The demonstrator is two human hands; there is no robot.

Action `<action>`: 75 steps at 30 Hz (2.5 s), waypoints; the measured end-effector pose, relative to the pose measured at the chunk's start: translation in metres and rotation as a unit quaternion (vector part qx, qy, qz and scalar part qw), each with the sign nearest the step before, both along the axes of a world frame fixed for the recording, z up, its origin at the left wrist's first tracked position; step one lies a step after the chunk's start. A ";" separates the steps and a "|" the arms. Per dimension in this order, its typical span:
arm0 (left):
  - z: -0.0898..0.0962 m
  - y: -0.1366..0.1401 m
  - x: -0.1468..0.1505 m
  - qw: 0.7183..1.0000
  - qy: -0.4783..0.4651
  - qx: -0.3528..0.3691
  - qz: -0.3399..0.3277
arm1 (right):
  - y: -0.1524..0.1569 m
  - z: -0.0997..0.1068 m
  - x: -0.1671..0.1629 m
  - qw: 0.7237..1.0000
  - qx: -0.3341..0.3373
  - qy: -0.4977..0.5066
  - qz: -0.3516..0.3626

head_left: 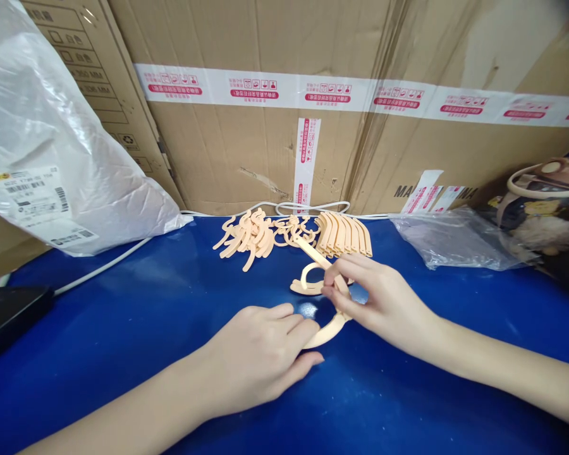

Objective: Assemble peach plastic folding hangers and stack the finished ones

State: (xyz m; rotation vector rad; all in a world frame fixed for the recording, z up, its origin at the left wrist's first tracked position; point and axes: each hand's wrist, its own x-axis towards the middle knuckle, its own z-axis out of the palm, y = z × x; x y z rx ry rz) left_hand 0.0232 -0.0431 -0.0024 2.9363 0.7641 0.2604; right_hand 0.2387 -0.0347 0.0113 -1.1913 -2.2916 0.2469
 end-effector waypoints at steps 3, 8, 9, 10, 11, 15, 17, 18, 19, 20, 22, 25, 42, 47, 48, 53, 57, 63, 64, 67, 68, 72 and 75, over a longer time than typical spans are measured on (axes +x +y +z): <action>0.001 0.002 0.000 1.000 0.003 -0.003 -0.017 | 0.007 0.009 0.011 0.996 0.006 -0.082 -0.028; -0.001 0.008 0.001 0.998 -0.053 -0.027 -0.013 | 0.011 0.017 0.024 0.971 0.043 -0.225 -0.070; -0.002 0.010 0.002 0.997 -0.064 -0.035 -0.007 | 0.011 0.017 0.025 0.965 0.049 -0.246 -0.081; -0.004 0.011 0.002 0.996 -0.073 -0.044 0.000 | 0.012 0.016 0.026 0.959 0.054 -0.262 -0.091; -0.006 0.013 0.002 0.995 -0.079 -0.056 0.009 | 0.012 0.015 0.026 0.955 0.058 -0.275 -0.097; -0.011 0.016 0.002 0.992 -0.052 -0.108 0.036 | 0.015 0.011 0.027 0.943 0.066 -0.308 -0.108; -0.008 0.014 0.000 0.993 -0.021 -0.111 0.046 | 0.016 0.008 0.027 0.938 0.075 -0.321 -0.111; -0.005 0.012 0.000 0.993 -0.004 -0.103 0.058 | 0.017 0.007 0.027 0.936 0.079 -0.324 -0.111; -0.001 0.008 -0.001 0.993 0.015 -0.089 0.078 | 0.017 0.006 0.027 0.936 0.079 -0.324 -0.109; 0.003 0.005 -0.002 0.991 0.037 -0.074 0.104 | 0.017 0.005 0.027 0.938 0.075 -0.321 -0.104; 0.012 -0.001 -0.004 0.980 0.091 -0.047 0.170 | 0.017 0.004 0.025 0.944 0.059 -0.310 -0.093; 0.022 -0.003 -0.005 0.958 0.156 -0.007 0.240 | 0.016 0.002 0.023 0.948 0.036 -0.305 -0.081; 0.003 0.031 -0.020 0.974 -0.056 -0.027 0.219 | -0.008 0.012 0.013 0.942 0.003 -0.313 0.121; 0.008 0.025 -0.017 0.974 -0.032 0.013 0.225 | -0.015 0.001 0.003 0.920 0.083 -0.339 0.177; 0.009 0.024 -0.016 0.974 -0.026 0.022 0.224 | -0.016 0.000 0.001 0.922 0.089 -0.330 0.183; 0.009 0.024 -0.016 0.972 -0.026 0.033 0.232 | -0.018 -0.002 -0.003 0.923 0.115 -0.293 0.222; 0.008 0.026 -0.018 0.969 -0.059 0.046 0.234 | -0.017 -0.006 -0.003 0.913 0.122 -0.309 0.236; 0.008 0.026 -0.018 0.958 -0.130 0.015 0.254 | -0.015 -0.013 0.000 0.912 0.153 -0.312 0.217; 0.008 0.026 -0.018 0.956 -0.149 -0.005 0.251 | -0.014 -0.014 0.001 0.914 0.154 -0.308 0.216; 0.006 0.025 -0.019 0.953 -0.182 -0.067 0.233 | -0.011 -0.018 0.002 0.924 0.142 -0.285 0.210; 0.005 0.024 -0.020 0.953 -0.184 -0.078 0.229 | -0.009 -0.019 0.003 0.930 0.135 -0.275 0.205; 0.009 0.021 -0.019 0.953 -0.184 -0.067 0.233 | -0.001 -0.021 0.004 0.952 0.104 -0.231 0.174; 0.015 0.016 -0.016 0.958 -0.174 -0.090 0.211 | 0.003 -0.018 0.006 0.965 0.084 -0.193 0.159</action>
